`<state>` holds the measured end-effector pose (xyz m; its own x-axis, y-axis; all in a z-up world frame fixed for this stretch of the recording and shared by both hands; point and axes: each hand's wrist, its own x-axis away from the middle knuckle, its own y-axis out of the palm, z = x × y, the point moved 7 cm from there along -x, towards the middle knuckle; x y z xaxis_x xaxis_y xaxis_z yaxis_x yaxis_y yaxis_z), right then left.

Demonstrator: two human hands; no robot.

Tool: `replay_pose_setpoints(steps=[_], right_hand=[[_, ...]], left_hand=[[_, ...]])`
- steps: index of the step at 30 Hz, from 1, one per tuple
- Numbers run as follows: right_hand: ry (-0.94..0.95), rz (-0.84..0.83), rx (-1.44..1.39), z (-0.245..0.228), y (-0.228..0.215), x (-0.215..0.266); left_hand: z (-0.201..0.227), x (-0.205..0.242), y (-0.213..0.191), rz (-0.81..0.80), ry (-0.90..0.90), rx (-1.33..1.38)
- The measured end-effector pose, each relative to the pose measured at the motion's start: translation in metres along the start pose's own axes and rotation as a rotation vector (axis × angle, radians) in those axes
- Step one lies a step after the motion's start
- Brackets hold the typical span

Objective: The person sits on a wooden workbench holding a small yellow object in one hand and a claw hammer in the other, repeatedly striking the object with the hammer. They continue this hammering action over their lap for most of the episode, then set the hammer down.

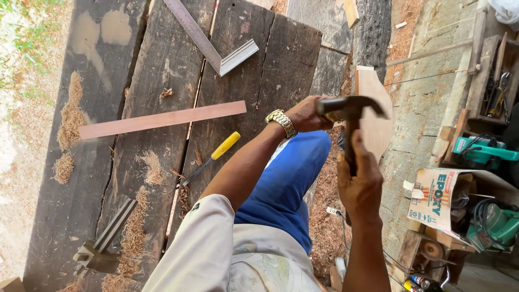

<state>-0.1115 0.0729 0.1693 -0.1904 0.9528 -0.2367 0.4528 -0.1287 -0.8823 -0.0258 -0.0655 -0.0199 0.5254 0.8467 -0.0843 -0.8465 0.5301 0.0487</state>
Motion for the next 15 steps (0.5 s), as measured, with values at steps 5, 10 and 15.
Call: replay_pose_setpoints(steps=[5, 10, 15], right_hand=[[0.045, -0.054, 0.009, -0.003, -0.002, -0.002], [0.030, 0.002, 0.019, -0.003, 0.001, 0.001], [0.064, -0.021, 0.020, -0.006, -0.005, -0.003]], left_hand=[[0.012, 0.000, -0.003, -0.005, -0.006, -0.026], [0.003, -0.001, -0.003, 0.023, -0.008, -0.017], [-0.023, -0.011, 0.003, 0.005, 0.009, -0.004]])
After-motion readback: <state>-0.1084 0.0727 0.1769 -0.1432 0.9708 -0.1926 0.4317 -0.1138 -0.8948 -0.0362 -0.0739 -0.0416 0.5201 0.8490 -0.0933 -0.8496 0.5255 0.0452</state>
